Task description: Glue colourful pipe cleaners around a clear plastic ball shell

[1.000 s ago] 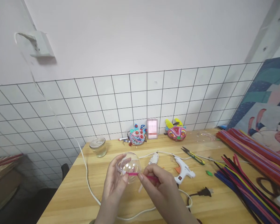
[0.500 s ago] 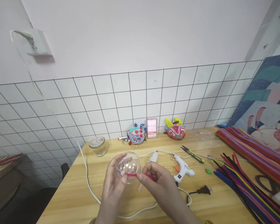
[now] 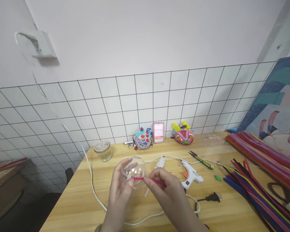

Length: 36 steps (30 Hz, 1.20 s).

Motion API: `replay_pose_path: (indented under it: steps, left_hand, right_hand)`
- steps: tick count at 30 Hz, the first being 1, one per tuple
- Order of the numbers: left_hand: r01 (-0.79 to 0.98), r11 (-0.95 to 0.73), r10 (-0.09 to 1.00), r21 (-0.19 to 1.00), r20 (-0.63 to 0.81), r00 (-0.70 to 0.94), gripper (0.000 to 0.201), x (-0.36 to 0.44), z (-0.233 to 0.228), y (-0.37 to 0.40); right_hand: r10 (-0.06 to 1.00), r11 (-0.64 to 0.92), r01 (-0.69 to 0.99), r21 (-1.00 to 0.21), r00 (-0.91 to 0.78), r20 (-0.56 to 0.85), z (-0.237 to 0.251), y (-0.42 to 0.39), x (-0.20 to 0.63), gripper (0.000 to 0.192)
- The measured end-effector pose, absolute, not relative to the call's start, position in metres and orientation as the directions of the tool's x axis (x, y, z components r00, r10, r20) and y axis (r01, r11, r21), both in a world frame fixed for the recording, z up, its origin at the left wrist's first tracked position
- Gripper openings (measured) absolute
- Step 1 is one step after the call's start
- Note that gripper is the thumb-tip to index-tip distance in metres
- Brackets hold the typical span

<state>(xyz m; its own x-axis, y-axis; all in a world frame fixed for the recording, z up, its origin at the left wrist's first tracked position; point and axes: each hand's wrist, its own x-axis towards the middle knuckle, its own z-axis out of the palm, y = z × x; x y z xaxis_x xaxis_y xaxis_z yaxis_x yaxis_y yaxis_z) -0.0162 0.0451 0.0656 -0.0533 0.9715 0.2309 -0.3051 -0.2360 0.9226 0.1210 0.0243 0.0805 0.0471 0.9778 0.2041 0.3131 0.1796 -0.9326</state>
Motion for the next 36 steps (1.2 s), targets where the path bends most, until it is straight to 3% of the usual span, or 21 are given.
replay_pose_path:
  steps: [6, 12, 19, 27, 33, 36]
  left_hand:
    - [-0.333, -0.223, 0.974, 0.916, 0.219, -0.049, 0.044, -0.014, 0.065, 0.045]
    - [-0.347, -0.253, 0.967, 0.903, 0.242, -0.074, 0.052, -0.008, 0.065, 0.044]
    - [-0.323, -0.242, 0.968, 0.915, 0.206, -0.142, 0.045, -0.003, 0.067, 0.043]
    - [-0.406, -0.178, 0.984, 0.896, 0.174, -0.048, 0.048, -0.012, 0.062, 0.046]
    - [-0.500, -0.031, 0.998, 0.866, 0.053, 0.032, 0.050, -0.013, 0.063, 0.048]
    - [-0.538, -0.008, 0.996, 0.843, 0.055, 0.072, 0.059, -0.012, 0.062, 0.050]
  right_hand:
    - [0.990, 0.130, 0.141, -0.981, 0.041, 0.137, 0.085, 0.025, 0.120, 0.024]
    - [0.992, 0.117, 0.133, -0.984, 0.036, 0.123, 0.083, 0.028, 0.120, 0.021]
    - [0.995, 0.103, 0.120, -0.987, 0.008, 0.104, 0.078, 0.029, 0.116, 0.021]
    - [0.998, 0.060, 0.009, -0.998, -0.029, 0.060, 0.082, 0.026, 0.115, 0.020]
    - [0.991, 0.090, -0.053, -0.994, -0.090, 0.095, 0.081, 0.028, 0.118, 0.015]
    - [0.994, 0.083, -0.036, -0.996, -0.065, 0.085, 0.080, 0.029, 0.118, 0.016]
